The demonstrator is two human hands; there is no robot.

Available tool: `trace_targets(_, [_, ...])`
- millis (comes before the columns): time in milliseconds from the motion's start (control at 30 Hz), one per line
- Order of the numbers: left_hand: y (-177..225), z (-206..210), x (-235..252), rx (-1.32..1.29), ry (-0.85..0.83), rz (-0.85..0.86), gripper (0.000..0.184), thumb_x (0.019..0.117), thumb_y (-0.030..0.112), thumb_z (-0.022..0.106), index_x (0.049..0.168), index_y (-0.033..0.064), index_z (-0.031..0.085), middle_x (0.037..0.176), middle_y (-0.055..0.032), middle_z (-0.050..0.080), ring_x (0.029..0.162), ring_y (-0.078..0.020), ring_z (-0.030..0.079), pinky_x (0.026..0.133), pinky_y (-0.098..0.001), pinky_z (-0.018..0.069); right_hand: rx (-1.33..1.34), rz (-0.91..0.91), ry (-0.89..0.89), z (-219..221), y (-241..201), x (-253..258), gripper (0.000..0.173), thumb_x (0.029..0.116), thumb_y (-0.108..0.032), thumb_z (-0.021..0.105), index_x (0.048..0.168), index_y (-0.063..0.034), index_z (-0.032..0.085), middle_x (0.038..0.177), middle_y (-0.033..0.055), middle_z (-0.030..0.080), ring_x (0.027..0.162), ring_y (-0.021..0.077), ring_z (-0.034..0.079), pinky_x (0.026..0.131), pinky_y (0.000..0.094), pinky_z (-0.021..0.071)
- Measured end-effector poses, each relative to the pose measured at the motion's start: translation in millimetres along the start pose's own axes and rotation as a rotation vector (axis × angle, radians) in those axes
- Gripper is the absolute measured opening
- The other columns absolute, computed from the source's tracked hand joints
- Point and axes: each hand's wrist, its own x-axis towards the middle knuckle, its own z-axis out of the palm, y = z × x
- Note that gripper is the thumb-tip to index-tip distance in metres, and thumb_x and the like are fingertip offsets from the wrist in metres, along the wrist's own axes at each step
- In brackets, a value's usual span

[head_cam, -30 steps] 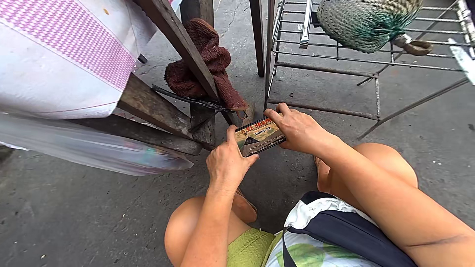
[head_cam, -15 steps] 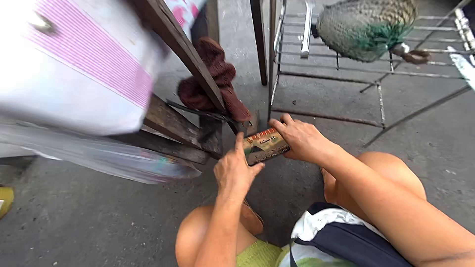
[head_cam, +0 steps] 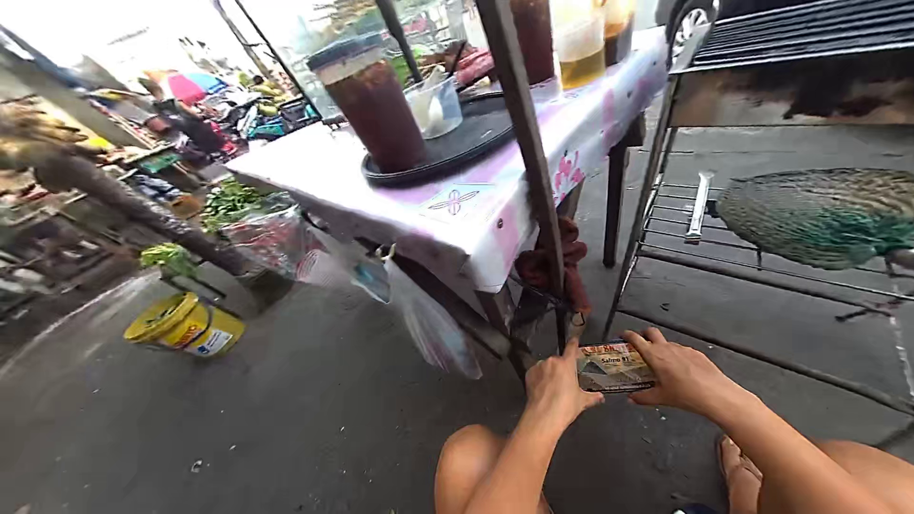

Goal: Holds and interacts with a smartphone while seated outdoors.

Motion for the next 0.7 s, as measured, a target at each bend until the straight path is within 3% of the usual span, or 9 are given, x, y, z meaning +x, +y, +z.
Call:
trace_targets(433, [-2.1, -1.0, -0.9, 0.041, -0.026, 0.032, 0.104, 0.0778, 0.056, 0.08, 0.162, 0.0228, 0.029, 0.112, -0.0147, 0.072, 0.104, -0.0342, 0.07, 0.088, -0.0549, 0.0541, -0.054, -0.002, -0.022, 1.8, -1.3, 4.6, 0.114, 0.0646, -0.045, 0.096, 0.157, -0.0195, 0.035, 0.146, 0.0225, 0.046, 0.108, 0.0416, 0.065, 0.086, 0.0559, 0.0564])
trace_targets(700, [-4.4, 0.1, -3.4, -0.017, -0.007, 0.069, 0.101, 0.078, 0.05, 0.083, 0.16, 0.0183, 0.032, 0.111, -0.018, 0.072, 0.103, -0.0374, 0.069, 0.086, -0.0581, 0.054, -0.045, -0.026, 0.043, 10.7, 3.6, 6.6, 0.11, 0.0644, -0.038, 0.098, 0.155, -0.0176, 0.039, 0.143, 0.0264, 0.049, 0.103, 0.046, 0.066, 0.083, 0.0606, 0.0561])
